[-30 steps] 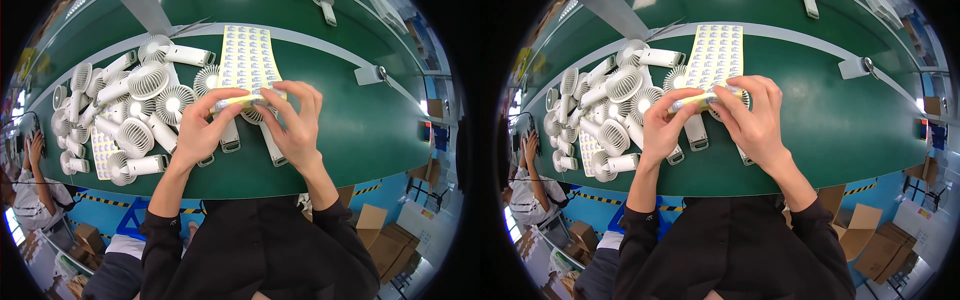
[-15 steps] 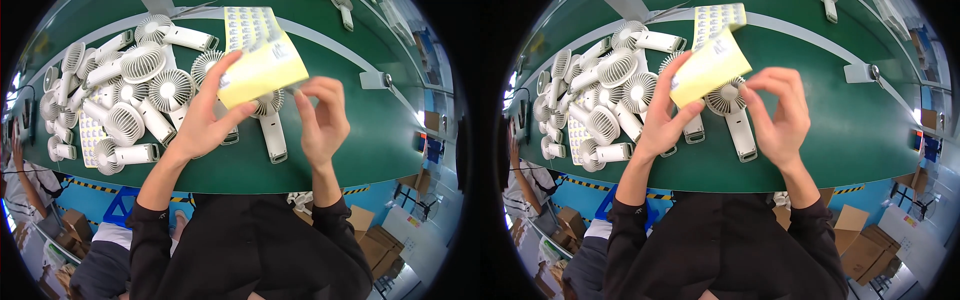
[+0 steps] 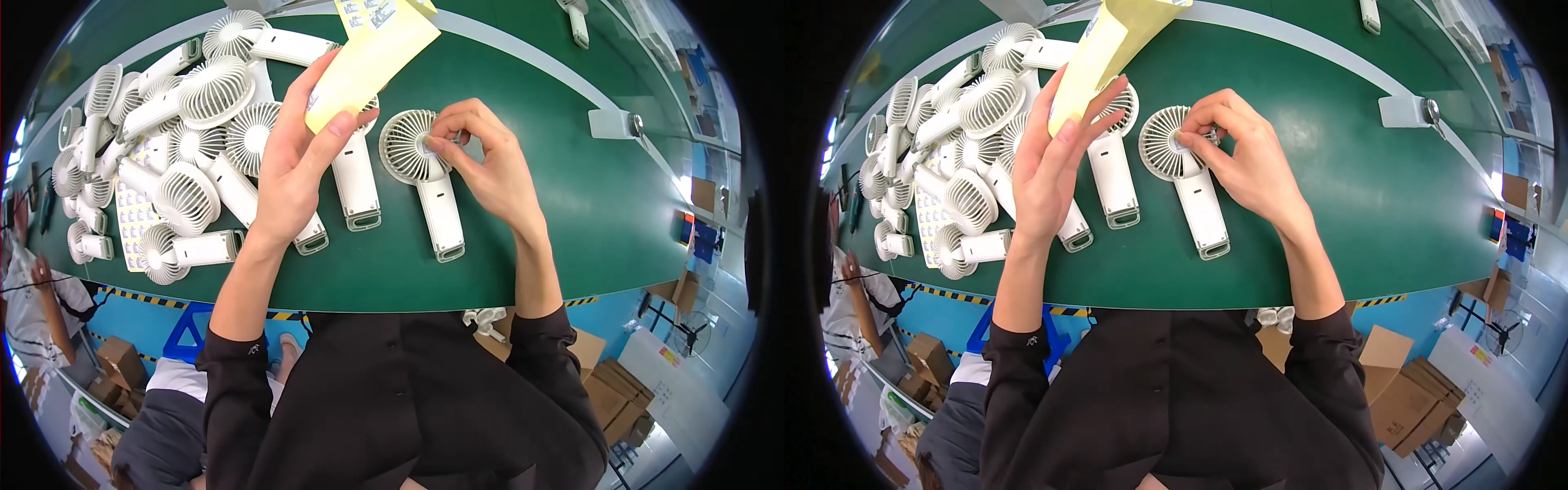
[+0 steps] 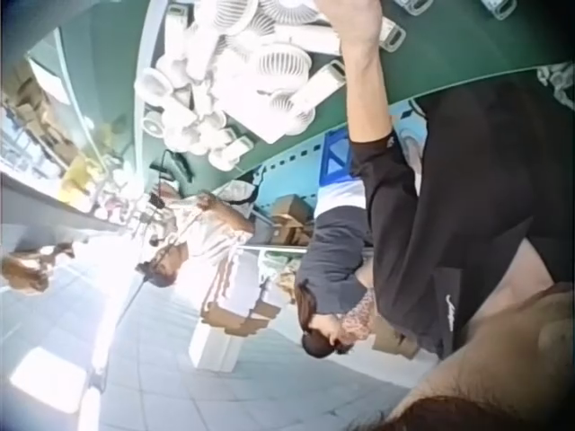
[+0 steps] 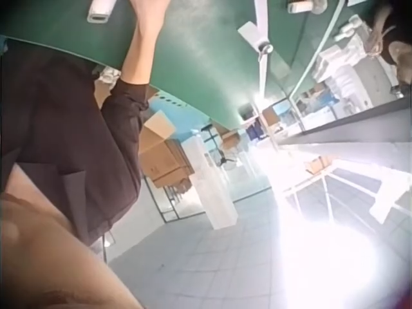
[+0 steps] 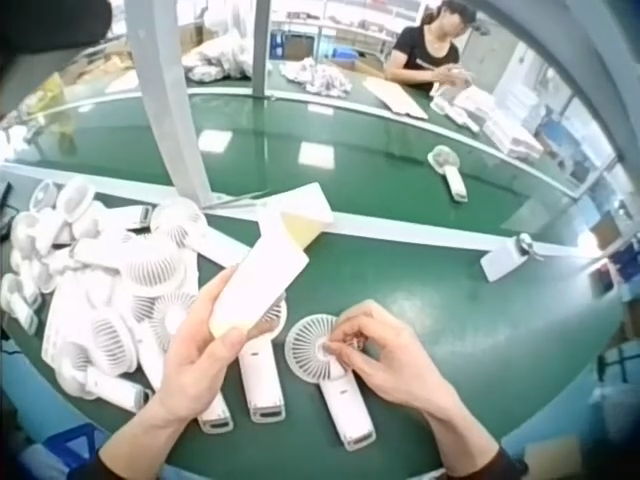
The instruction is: Applying small adhesive labels to the handle/base of portable handheld fans on an assembly line.
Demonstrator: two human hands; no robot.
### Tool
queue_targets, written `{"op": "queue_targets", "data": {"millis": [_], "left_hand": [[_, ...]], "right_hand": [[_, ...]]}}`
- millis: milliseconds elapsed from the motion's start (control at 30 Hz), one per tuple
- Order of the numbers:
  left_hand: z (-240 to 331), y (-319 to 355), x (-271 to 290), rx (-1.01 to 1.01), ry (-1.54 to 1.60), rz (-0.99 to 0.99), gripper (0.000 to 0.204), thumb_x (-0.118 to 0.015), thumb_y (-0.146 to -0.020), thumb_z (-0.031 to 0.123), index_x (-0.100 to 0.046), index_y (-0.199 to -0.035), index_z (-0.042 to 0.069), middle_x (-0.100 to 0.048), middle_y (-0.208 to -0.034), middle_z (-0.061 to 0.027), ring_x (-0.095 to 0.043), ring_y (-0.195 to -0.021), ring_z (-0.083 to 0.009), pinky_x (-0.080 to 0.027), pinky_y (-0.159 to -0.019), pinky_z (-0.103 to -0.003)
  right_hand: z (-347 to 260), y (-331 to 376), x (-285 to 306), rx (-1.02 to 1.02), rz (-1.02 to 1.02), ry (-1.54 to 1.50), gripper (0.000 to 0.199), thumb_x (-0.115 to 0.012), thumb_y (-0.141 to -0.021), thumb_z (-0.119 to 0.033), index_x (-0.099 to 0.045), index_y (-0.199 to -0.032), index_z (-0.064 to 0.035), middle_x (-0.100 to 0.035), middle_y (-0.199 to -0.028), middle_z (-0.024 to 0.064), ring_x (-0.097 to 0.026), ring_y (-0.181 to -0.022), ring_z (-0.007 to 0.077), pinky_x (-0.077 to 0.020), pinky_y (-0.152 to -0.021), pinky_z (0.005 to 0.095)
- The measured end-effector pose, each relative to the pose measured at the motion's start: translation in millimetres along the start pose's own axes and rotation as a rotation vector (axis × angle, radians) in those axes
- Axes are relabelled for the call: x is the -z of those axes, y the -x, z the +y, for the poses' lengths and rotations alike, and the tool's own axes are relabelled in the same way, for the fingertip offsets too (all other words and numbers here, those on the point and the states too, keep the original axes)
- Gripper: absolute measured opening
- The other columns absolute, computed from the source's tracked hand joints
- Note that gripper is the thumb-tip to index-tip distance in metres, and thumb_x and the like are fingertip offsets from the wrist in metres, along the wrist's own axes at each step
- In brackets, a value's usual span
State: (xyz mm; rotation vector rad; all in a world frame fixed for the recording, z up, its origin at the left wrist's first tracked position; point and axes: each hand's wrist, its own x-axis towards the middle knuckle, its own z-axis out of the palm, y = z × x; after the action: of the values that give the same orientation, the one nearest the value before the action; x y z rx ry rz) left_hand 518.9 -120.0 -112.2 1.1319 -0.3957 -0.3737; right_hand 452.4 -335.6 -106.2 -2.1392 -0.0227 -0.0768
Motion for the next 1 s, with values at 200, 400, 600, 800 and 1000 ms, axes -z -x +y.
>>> {"op": "queue_targets", "data": {"millis": [200,400,600,800,1000], "left_hand": [[-1,-1,0,-0.001,0.015,0.006,0.058,-0.052,-0.099,0.014,-0.027,-0.147,-0.005,-0.047,-0.141,-0.0174,-0.051,-0.126,-0.0235,-0.045,-0.105,-0.041],[1,2,0,0.015,0.009,0.02,0.058,-0.053,-0.099,0.015,-0.028,-0.147,-0.005,-0.046,-0.141,-0.0169,-0.05,-0.127,-0.023,-0.045,-0.105,-0.041],[0,0,-2,0.021,0.002,-0.004,0.057,-0.052,-0.099,0.014,-0.029,-0.147,-0.005,-0.045,-0.142,-0.0167,-0.05,-0.127,-0.0221,-0.045,-0.105,-0.041],[3,0,-2,-0.014,0.043,-0.005,0.057,-0.051,-0.099,0.014,-0.027,-0.147,-0.005,-0.045,-0.142,-0.0173,-0.05,-0.126,-0.023,-0.044,-0.105,-0.041],[10,6,9,-0.16,-0.045,-0.061,0.064,-0.047,-0.1,0.029,-0.026,-0.147,-0.008,-0.04,-0.145,-0.0188,-0.037,-0.136,-0.0252,-0.028,-0.112,-0.036]], "right_hand": [[2,0,-2,0.0,0.01,0.002,0.006,-0.07,-0.084,-0.002,-0.065,-0.088,0.0004,-0.063,-0.095,0.0043,-0.054,-0.083,0.014,-0.0435,-0.074,0.0271],[1,2,-8,0.015,0.04,-0.011,0.007,-0.071,-0.083,-0.002,-0.065,-0.086,0.0,-0.062,-0.094,0.0049,-0.055,-0.082,0.0148,-0.0437,-0.073,0.0272],[5,4,-13,0.147,0.197,0.397,0.022,-0.071,-0.084,-0.004,-0.061,-0.103,-0.0006,-0.059,-0.093,0.0059,-0.056,-0.083,0.0183,-0.0447,-0.073,0.0288],[1,12,-12,-0.226,0.396,0.095,0.018,-0.068,-0.088,-0.014,-0.059,-0.095,0.0005,-0.059,-0.079,0.0119,-0.054,-0.07,0.0239,-0.0463,-0.069,0.0328],[-17,47,-8,-0.236,-0.128,0.52,0.044,-0.076,-0.08,-0.037,-0.058,-0.091,0.0015,-0.06,-0.079,0.0167,-0.061,-0.068,0.0312,-0.0484,-0.064,0.0421]]}}
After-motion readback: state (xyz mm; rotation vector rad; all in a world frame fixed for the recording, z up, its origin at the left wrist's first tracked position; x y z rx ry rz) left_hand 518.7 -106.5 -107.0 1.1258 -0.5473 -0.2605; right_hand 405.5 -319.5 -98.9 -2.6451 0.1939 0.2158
